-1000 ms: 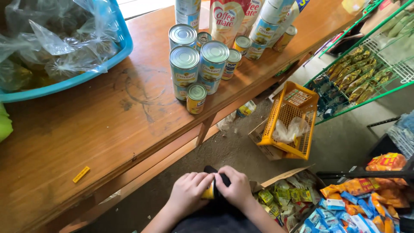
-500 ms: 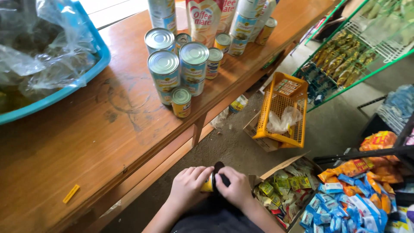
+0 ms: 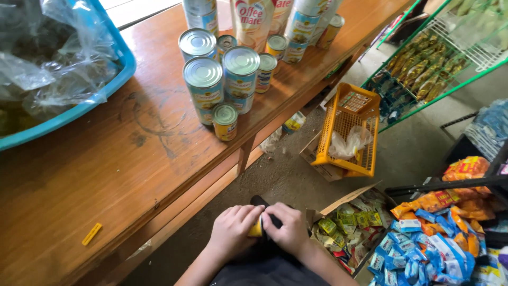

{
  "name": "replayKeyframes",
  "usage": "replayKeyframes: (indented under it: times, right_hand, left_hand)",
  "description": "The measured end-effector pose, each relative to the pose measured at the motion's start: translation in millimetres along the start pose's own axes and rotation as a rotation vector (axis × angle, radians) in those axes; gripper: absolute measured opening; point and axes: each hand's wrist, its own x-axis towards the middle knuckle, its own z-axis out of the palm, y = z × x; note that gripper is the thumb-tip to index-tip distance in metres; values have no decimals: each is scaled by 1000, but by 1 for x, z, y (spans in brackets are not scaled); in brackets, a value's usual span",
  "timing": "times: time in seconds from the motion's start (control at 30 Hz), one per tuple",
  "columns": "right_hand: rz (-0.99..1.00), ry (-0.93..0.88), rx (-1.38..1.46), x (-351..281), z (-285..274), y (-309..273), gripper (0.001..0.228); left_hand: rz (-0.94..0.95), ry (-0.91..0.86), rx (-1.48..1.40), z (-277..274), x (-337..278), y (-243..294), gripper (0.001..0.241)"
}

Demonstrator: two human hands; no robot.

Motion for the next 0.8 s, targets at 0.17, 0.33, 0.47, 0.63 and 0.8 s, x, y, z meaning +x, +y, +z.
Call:
replayKeyframes:
  times: [0.17, 0.33, 0.47, 0.63, 0.8]
  right_hand:
    - [12, -18, -71, 0, 11, -2, 7]
    - [-66, -108, -54, 0, 12, -9, 7]
    - [-24, -66, -44, 1, 14, -4, 9]
    - [-105, -152, -11, -4, 5, -15, 6]
    - [3, -81, -58, -12, 13, 2, 9]
  left_hand:
    - [-68, 53, 31, -7, -13, 1, 69]
    - [-135, 33, 27, -6, -24, 0, 78]
    - [-107, 66, 31, -14, -22, 6, 74]
    - [-162, 74, 29, -9, -27, 6, 72]
    - [-46, 25, 35, -19, -25, 12, 67]
